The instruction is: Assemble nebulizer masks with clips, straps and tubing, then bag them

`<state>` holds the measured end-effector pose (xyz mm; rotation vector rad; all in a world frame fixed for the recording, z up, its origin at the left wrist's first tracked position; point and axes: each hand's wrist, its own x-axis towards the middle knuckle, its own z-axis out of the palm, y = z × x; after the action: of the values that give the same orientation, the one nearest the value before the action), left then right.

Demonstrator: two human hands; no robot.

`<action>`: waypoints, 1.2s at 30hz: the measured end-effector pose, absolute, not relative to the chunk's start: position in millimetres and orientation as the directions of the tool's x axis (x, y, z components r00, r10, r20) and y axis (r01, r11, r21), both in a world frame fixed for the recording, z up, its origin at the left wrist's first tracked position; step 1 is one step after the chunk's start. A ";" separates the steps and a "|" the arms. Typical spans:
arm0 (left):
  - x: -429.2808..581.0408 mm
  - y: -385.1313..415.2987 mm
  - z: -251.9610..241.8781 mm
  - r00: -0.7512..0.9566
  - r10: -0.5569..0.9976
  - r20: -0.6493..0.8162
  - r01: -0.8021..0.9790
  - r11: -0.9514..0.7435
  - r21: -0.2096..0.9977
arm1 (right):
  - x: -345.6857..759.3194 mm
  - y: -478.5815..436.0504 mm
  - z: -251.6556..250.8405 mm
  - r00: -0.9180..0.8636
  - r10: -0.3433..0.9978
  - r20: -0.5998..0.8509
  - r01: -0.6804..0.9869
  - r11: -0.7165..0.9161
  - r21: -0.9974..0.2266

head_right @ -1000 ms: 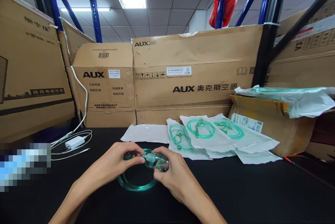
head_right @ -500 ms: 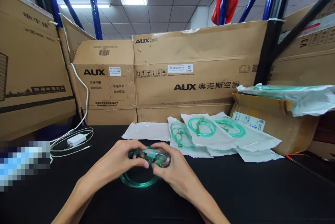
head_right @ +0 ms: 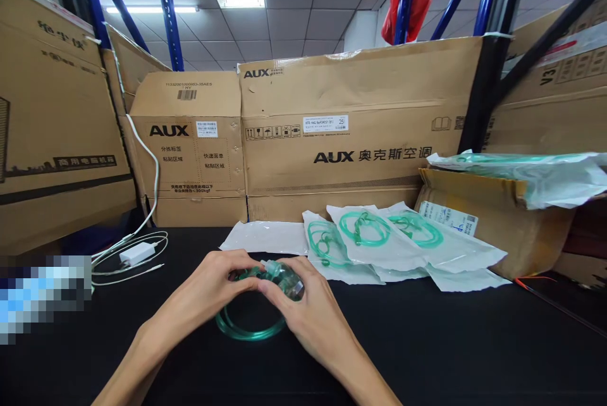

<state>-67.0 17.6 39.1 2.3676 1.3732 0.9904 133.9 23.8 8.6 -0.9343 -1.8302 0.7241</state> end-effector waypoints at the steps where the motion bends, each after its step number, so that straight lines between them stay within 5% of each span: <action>1: -66.2 16.9 39.9 0.337 0.836 0.433 0.677 -0.535 0.506 | 132.8 25.1 8.1 -0.262 0.846 0.464 0.295 0.528 -0.797; 10: -81.9 24.1 33.1 0.332 0.869 0.368 0.716 -0.486 0.502 | 143.0 34.1 15.9 -0.192 0.909 0.370 0.330 0.415 -0.848; 25: -77.2 13.4 36.5 0.398 0.818 0.415 0.694 -0.564 0.447 | 151.0 29.7 19.3 -0.424 0.863 0.274 0.254 0.404 -0.879; 36: -71.4 14.7 38.4 0.337 0.827 0.451 0.682 -0.544 0.488 | 152.3 29.6 25.0 -0.385 0.896 0.222 0.229 0.326 -0.917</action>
<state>-71.4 14.7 38.4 2.3872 1.3699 0.9991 152.3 29.6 25.0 -1.0003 -1.8158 1.0845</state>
